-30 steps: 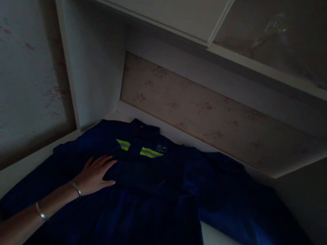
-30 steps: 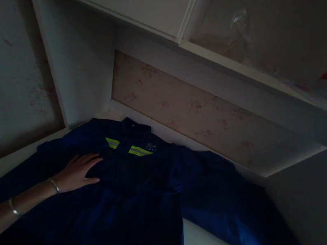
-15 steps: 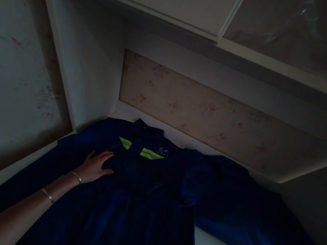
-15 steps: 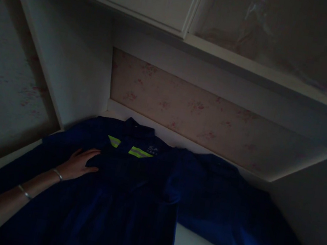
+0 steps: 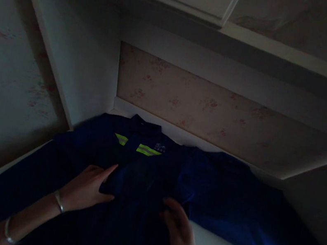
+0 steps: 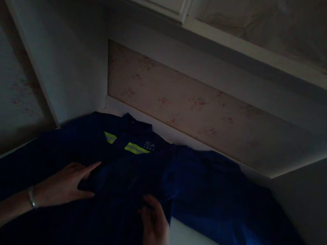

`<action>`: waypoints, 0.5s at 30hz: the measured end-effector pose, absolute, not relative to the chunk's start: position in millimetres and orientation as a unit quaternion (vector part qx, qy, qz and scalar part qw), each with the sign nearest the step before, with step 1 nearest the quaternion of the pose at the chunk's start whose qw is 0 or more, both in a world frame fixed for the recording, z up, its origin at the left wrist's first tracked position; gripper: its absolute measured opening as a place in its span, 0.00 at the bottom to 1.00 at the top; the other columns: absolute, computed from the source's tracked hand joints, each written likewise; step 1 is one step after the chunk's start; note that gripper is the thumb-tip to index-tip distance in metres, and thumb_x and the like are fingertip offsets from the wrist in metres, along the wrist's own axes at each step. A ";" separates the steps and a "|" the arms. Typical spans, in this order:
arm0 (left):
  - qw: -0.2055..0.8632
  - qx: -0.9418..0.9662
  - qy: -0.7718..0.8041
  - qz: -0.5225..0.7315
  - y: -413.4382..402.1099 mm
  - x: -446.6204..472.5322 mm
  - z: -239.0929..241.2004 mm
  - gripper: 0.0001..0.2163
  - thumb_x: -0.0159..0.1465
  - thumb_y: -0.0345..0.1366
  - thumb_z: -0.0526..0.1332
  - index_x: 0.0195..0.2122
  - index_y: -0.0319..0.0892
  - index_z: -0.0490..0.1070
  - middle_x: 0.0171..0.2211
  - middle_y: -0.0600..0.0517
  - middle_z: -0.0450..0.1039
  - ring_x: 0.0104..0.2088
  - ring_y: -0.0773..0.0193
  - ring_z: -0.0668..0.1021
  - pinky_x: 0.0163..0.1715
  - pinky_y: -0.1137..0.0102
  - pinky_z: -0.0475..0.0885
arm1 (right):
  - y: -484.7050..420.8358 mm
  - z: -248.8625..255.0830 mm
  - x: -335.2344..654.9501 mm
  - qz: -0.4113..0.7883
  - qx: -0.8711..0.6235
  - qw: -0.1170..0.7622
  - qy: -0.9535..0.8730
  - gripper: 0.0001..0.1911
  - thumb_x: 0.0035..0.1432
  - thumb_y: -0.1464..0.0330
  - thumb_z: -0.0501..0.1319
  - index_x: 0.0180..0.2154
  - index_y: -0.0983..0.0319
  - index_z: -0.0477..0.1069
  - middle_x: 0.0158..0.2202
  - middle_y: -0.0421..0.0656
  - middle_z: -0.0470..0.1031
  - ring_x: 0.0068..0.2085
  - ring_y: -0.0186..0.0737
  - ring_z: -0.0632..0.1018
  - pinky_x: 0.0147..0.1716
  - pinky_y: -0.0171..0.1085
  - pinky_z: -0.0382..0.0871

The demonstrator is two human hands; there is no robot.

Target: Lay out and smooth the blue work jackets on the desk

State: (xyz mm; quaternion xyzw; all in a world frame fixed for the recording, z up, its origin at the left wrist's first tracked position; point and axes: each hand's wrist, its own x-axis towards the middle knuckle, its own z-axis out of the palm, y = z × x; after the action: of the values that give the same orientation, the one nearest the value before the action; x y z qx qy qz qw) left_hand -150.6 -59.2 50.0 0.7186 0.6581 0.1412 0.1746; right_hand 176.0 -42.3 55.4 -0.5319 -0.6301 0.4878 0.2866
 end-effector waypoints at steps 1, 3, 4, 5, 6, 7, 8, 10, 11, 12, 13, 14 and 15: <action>0.194 0.717 0.657 0.125 -65.8 -148.6 49.4 0.36 0.57 0.58 0.61 0.63 0.45 0.60 0.39 0.48 0.78 0.42 0.52 0.78 0.48 0.58 0.70 | -26.3 58.2 159.8 0.489 -0.530 0.320 -0.614 0.25 0.63 0.52 0.53 0.58 0.56 0.62 0.58 0.48 0.70 0.49 0.47 0.77 0.51 0.48 0.71; 0.231 0.718 0.647 0.111 -79.5 -148.4 43.5 0.24 0.61 0.56 0.57 0.53 0.49 0.71 0.40 0.49 0.78 0.44 0.52 0.78 0.51 0.55 0.69 | 2.3 62.5 125.9 0.484 -0.509 0.348 -0.621 0.27 0.62 0.54 0.55 0.59 0.57 0.60 0.59 0.48 0.69 0.46 0.44 0.78 0.47 0.44 0.72; 0.242 0.720 0.640 0.113 -86.6 -149.5 38.8 0.17 0.63 0.53 0.56 0.47 0.51 0.75 0.41 0.50 0.78 0.46 0.53 0.77 0.52 0.54 0.68 | 14.4 62.6 109.8 0.473 -0.496 0.327 -0.650 0.27 0.64 0.55 0.53 0.60 0.57 0.58 0.60 0.48 0.68 0.43 0.42 0.79 0.44 0.42 0.73; 0.245 0.722 0.635 0.121 -93.7 -151.0 33.7 0.12 0.65 0.48 0.56 0.41 0.52 0.77 0.43 0.51 0.77 0.48 0.54 0.77 0.54 0.54 0.67 | 24.8 60.6 95.0 0.460 -0.487 0.288 -0.684 0.27 0.65 0.57 0.50 0.62 0.57 0.54 0.60 0.48 0.67 0.40 0.39 0.79 0.42 0.40 0.73; 0.240 0.723 0.634 0.130 -100.8 -152.6 28.9 0.10 0.66 0.43 0.56 0.39 0.53 0.77 0.46 0.52 0.77 0.50 0.55 0.76 0.56 0.54 0.66 | 33.2 56.7 82.2 0.445 -0.479 0.238 -0.718 0.29 0.65 0.59 0.50 0.64 0.58 0.51 0.59 0.48 0.67 0.38 0.38 0.79 0.40 0.39 0.73; 0.234 0.723 0.636 0.136 -107.5 -154.1 24.9 0.09 0.66 0.38 0.57 0.39 0.54 0.77 0.49 0.52 0.75 0.52 0.55 0.74 0.57 0.54 0.66 | 39.8 51.4 71.4 0.428 -0.472 0.188 -0.747 0.31 0.63 0.60 0.53 0.65 0.59 0.49 0.60 0.48 0.67 0.38 0.38 0.79 0.41 0.40 0.73; 0.232 0.724 0.635 0.135 -113.6 -155.5 22.1 0.11 0.65 0.34 0.56 0.41 0.56 0.77 0.52 0.53 0.73 0.55 0.55 0.73 0.59 0.53 0.64 | 44.3 45.3 62.7 0.411 -0.463 0.145 -0.771 0.34 0.60 0.60 0.56 0.65 0.59 0.50 0.60 0.49 0.66 0.41 0.40 0.79 0.43 0.41 0.72; 0.246 0.729 0.627 0.123 -123.6 -157.2 21.3 0.15 0.65 0.32 0.55 0.46 0.59 0.75 0.58 0.54 0.70 0.60 0.54 0.69 0.64 0.48 0.57 | 48.2 34.8 50.6 0.387 -0.445 0.099 -0.802 0.34 0.52 0.63 0.64 0.61 0.59 0.61 0.57 0.49 0.68 0.47 0.48 0.77 0.48 0.45 0.69; 0.257 0.729 0.624 0.115 -127.3 -157.5 23.0 0.14 0.65 0.34 0.56 0.47 0.59 0.74 0.59 0.55 0.69 0.62 0.54 0.67 0.65 0.46 0.53 | 48.3 31.8 46.8 0.380 -0.436 0.095 -0.810 0.30 0.50 0.64 0.65 0.56 0.59 0.68 0.54 0.49 0.71 0.49 0.52 0.76 0.49 0.48 0.68; 0.266 0.726 0.625 0.109 -130.1 -157.6 25.5 0.11 0.65 0.39 0.57 0.47 0.58 0.74 0.59 0.55 0.69 0.63 0.53 0.65 0.65 0.44 0.51 | 47.7 31.0 44.3 0.375 -0.430 0.092 -0.816 0.24 0.50 0.66 0.64 0.51 0.58 0.72 0.50 0.48 0.73 0.48 0.53 0.76 0.49 0.50 0.67; 0.269 0.723 0.628 0.107 -132.0 -157.7 28.2 0.10 0.64 0.44 0.58 0.45 0.56 0.74 0.60 0.54 0.69 0.63 0.51 0.65 0.65 0.43 0.50 | 47.0 32.4 43.2 0.373 -0.424 0.092 -0.820 0.17 0.51 0.67 0.63 0.46 0.58 0.75 0.46 0.47 0.75 0.46 0.53 0.77 0.48 0.51 0.67; 0.266 0.719 0.632 0.109 -133.1 -158.3 30.6 0.10 0.64 0.48 0.58 0.42 0.54 0.75 0.60 0.53 0.69 0.63 0.51 0.65 0.66 0.44 0.50 | 46.3 36.0 44.0 0.373 -0.421 0.099 -0.821 0.13 0.53 0.68 0.61 0.41 0.58 0.77 0.42 0.46 0.75 0.45 0.52 0.77 0.47 0.50 0.67; 0.261 0.718 0.635 0.110 -133.5 -159.7 32.2 0.12 0.64 0.50 0.57 0.41 0.53 0.76 0.60 0.53 0.69 0.63 0.51 0.65 0.66 0.45 0.51 | 45.6 41.4 47.1 0.377 -0.420 0.112 -0.818 0.10 0.54 0.68 0.60 0.39 0.58 0.77 0.41 0.45 0.75 0.44 0.50 0.77 0.46 0.49 0.68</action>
State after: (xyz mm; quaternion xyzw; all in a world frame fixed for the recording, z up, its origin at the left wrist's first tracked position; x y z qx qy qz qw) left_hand -159.7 -133.5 32.2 0.7182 0.6355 0.1099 0.2612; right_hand 47.1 45.6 41.4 -0.4202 -0.8176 0.3774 0.1121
